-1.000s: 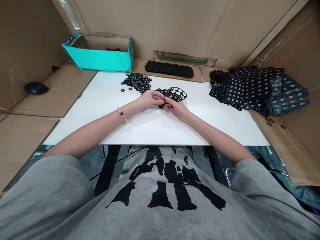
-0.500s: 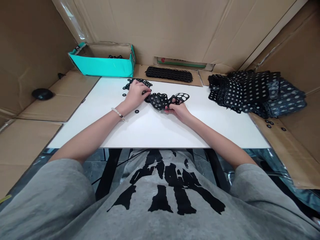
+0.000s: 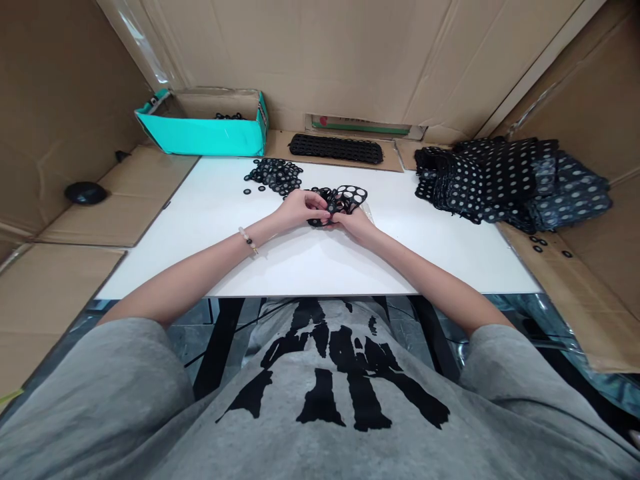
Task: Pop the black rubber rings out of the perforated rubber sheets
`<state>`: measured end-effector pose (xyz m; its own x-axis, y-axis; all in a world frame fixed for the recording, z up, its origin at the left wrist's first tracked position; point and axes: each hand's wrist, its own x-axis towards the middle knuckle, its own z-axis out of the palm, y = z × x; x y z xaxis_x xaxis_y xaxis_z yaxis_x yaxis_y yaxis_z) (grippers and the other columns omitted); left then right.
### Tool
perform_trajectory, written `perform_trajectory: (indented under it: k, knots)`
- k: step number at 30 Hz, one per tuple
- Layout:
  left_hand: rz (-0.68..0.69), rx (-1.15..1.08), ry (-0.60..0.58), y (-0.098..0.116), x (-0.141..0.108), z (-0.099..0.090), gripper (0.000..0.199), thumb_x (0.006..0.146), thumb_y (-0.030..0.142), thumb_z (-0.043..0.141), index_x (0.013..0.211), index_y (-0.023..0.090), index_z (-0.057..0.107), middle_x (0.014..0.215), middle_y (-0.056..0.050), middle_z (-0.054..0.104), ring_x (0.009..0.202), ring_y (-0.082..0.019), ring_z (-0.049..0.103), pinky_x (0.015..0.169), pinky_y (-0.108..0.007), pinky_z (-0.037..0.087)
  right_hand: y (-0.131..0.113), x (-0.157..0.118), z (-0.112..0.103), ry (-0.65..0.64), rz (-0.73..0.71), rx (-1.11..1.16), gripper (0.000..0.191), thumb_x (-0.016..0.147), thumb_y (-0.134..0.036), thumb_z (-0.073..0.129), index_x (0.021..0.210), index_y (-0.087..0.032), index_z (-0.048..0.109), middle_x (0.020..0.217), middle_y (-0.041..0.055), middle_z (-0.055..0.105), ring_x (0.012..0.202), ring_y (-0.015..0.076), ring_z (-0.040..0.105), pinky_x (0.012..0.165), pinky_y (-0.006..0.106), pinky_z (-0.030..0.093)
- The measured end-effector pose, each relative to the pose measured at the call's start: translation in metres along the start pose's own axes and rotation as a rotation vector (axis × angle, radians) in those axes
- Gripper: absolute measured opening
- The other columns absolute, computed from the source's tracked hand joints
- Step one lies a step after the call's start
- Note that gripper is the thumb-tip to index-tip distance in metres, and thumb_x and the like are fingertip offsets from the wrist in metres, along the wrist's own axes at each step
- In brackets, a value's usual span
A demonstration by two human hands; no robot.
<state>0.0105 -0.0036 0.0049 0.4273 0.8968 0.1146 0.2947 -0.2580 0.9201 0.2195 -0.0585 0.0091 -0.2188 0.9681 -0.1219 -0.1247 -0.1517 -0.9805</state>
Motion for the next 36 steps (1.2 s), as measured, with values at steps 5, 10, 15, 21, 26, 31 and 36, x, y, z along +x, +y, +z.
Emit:
perform_trajectory:
  k: [5, 10, 15, 21, 26, 31, 36]
  knots:
    - [-0.016, -0.022, -0.012, -0.001, 0.002, -0.003, 0.056, 0.062, 0.060, 0.115, 0.086, 0.020, 0.083, 0.084, -0.004, 0.084, 0.079, -0.020, 0.072, 0.082, -0.037, 0.059, -0.001, 0.000, 0.003, 0.027, 0.032, 0.037, 0.036, 0.076, -0.001, 0.077, 0.099, -0.026, 0.066, 0.089, -0.0006, 0.081, 0.091, 0.0230, 0.076, 0.098, 0.044, 0.074]
    - [-0.006, -0.015, 0.008, 0.000, -0.001, 0.001, 0.046, 0.068, 0.051, 0.112, 0.086, 0.019, 0.085, 0.085, -0.005, 0.084, 0.080, -0.020, 0.072, 0.081, -0.036, 0.057, -0.002, -0.001, 0.004, 0.072, 0.035, 0.055, 0.040, 0.073, 0.004, 0.074, 0.097, -0.026, 0.063, 0.086, -0.0004, 0.080, 0.087, 0.0215, 0.075, 0.088, 0.038, 0.071]
    - [0.018, 0.001, 0.053, 0.000, -0.002, 0.001, 0.040, 0.072, 0.048, 0.110, 0.088, 0.019, 0.088, 0.087, -0.006, 0.087, 0.081, -0.021, 0.073, 0.078, -0.034, 0.057, -0.002, 0.001, 0.004, 0.046, 0.022, 0.050, 0.032, 0.077, 0.002, 0.075, 0.093, -0.024, 0.067, 0.083, 0.0001, 0.077, 0.084, 0.0204, 0.073, 0.079, 0.033, 0.068]
    - [0.006, -0.004, 0.044, 0.000, -0.004, 0.003, 0.035, 0.076, 0.046, 0.105, 0.093, 0.020, 0.088, 0.090, -0.006, 0.089, 0.082, -0.022, 0.076, 0.083, -0.036, 0.061, -0.003, 0.001, 0.001, 0.071, 0.000, 0.046, 0.030, 0.083, 0.002, 0.077, 0.087, -0.024, 0.062, 0.081, -0.0003, 0.075, 0.088, 0.0193, 0.072, 0.083, 0.033, 0.067]
    - [0.007, -0.013, 0.062, 0.003, -0.007, 0.007, 0.029, 0.079, 0.042, 0.103, 0.094, 0.021, 0.088, 0.090, -0.006, 0.091, 0.087, -0.025, 0.082, 0.090, -0.039, 0.067, -0.004, 0.000, 0.001, 0.094, -0.015, 0.054, 0.032, 0.081, 0.002, 0.080, 0.088, -0.024, 0.062, 0.080, -0.0024, 0.073, 0.089, 0.0193, 0.072, 0.082, 0.034, 0.067]
    - [0.002, -0.037, 0.077, 0.005, -0.007, 0.007, 0.035, 0.076, 0.047, 0.105, 0.092, 0.021, 0.087, 0.092, -0.007, 0.092, 0.088, -0.026, 0.083, 0.089, -0.039, 0.067, -0.005, 0.000, 0.002, 0.102, -0.028, 0.060, 0.026, 0.085, 0.002, 0.077, 0.085, -0.022, 0.065, 0.084, -0.0009, 0.074, 0.090, 0.0191, 0.072, 0.081, 0.034, 0.065]
    - [-0.013, -0.070, 0.078, 0.005, -0.006, 0.008, 0.046, 0.069, 0.055, 0.109, 0.090, 0.022, 0.086, 0.091, -0.007, 0.091, 0.087, -0.025, 0.081, 0.088, -0.039, 0.065, -0.009, -0.003, 0.004, 0.152, 0.006, 0.088, 0.033, 0.082, 0.005, 0.077, 0.084, -0.024, 0.060, 0.080, -0.0029, 0.072, 0.089, 0.0191, 0.072, 0.079, 0.033, 0.064]
